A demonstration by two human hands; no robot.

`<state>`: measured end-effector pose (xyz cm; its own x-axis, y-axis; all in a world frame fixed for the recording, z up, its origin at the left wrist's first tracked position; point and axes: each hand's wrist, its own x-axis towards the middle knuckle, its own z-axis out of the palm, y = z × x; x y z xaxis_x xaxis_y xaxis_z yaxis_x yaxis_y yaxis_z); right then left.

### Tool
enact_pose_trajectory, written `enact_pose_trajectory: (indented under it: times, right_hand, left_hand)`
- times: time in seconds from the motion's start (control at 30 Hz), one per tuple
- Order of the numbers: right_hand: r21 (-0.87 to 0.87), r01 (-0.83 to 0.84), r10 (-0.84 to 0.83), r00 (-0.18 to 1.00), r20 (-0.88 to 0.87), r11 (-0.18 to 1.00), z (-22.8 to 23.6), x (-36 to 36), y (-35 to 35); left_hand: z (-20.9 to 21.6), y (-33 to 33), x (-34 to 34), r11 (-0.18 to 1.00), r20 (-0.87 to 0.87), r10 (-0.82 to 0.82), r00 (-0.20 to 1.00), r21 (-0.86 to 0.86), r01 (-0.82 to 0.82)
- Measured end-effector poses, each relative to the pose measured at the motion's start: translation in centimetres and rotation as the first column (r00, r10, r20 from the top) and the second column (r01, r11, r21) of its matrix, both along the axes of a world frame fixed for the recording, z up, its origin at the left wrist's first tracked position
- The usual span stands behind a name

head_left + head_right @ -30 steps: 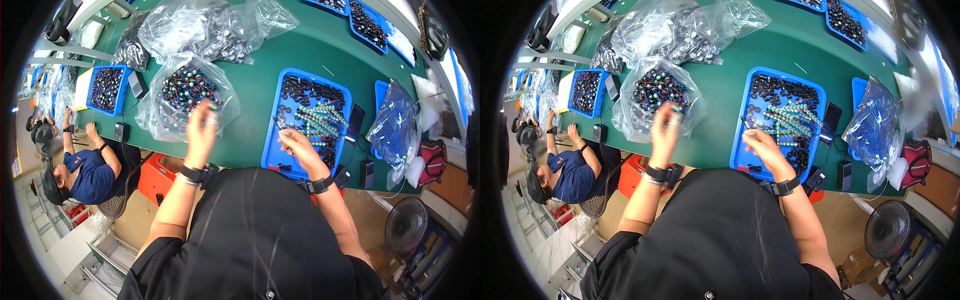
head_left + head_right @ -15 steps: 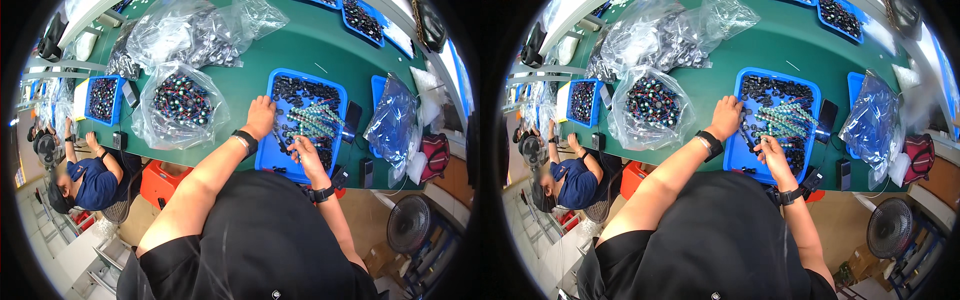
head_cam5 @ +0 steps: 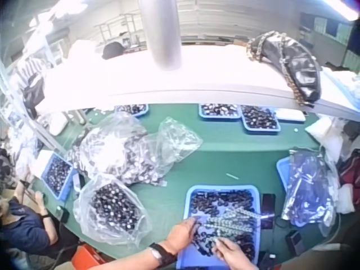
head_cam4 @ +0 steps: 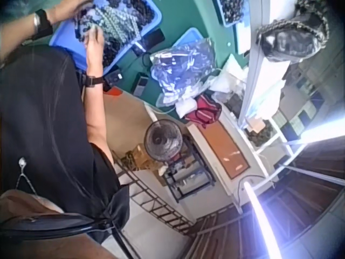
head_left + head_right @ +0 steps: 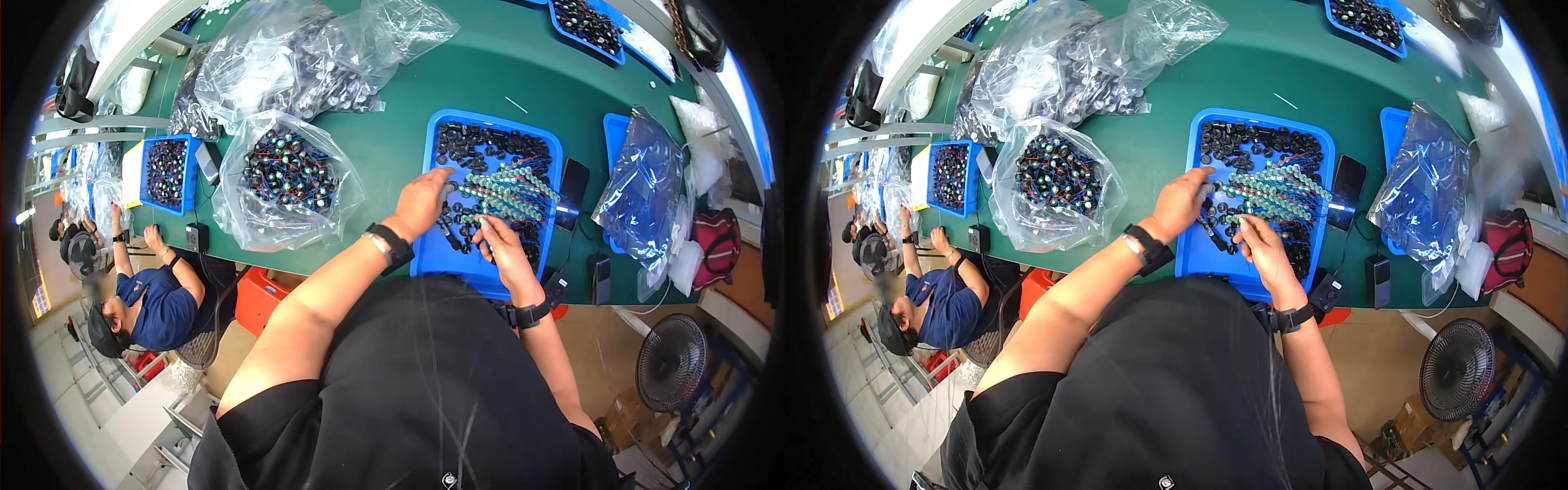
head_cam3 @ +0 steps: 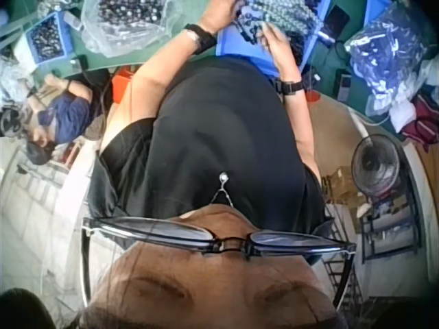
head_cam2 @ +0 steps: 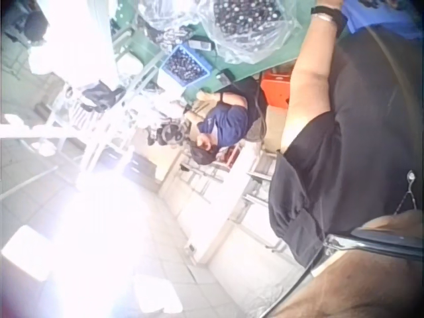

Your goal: The person assembles small electronic components by hand, picking cylindrical items from a blue tray and attaching them to a string of beads. The person works at a green table with multiple trays and bags of parts, while another person works in the background.

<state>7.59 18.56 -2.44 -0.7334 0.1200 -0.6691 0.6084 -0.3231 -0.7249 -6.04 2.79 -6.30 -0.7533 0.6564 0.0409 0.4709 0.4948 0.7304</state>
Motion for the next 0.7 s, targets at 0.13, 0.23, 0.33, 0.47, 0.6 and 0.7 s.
enact_pose_trajectory:
  times: [0.13, 0.23, 0.33, 0.47, 0.6, 0.7]
  right_hand:
    - [-0.186, 0.057, -0.067, 0.997, -0.044, 0.981, 1.4, -1.4, -0.6]
    - [-0.283, 0.037, -0.049, 0.998, -0.038, 0.958, 1.8, -2.2, -1.0]
    - [-0.246, 0.017, -0.017, 1.0, 0.0, 0.969, 2.3, -2.6, -1.8]
    - [-0.253, 0.002, -0.002, 1.0, -0.002, 0.967, 2.5, -3.0, -2.6]
    - [-0.111, -0.09, 0.087, 0.996, -0.035, 0.99, 2.9, -3.4, -3.1]
    - [0.013, -0.169, 0.17, 0.982, -0.087, 0.986, 3.5, -3.5, -3.4]
  left_hand:
    - [3.2, -0.7, 2.2, 0.963, 0.519, 0.01, 0.855, 0.225, -0.148]
    - [5.7, -1.3, 4.1, 0.941, 0.654, -0.026, 0.756, 0.271, -0.202]
    - [5.8, -1.9, 4.3, 0.927, 0.674, 0.033, 0.738, 0.256, -0.275]
    - [5.7, -2.1, 4.5, 0.901, 0.615, 0.107, 0.781, 0.271, -0.337]
    - [5.1, -2.7, 4.5, 0.903, 0.651, 0.098, 0.753, 0.26, -0.343]
    - [4.5, -3.3, 4.2, 0.94, 0.624, 0.102, 0.775, 0.196, -0.281]
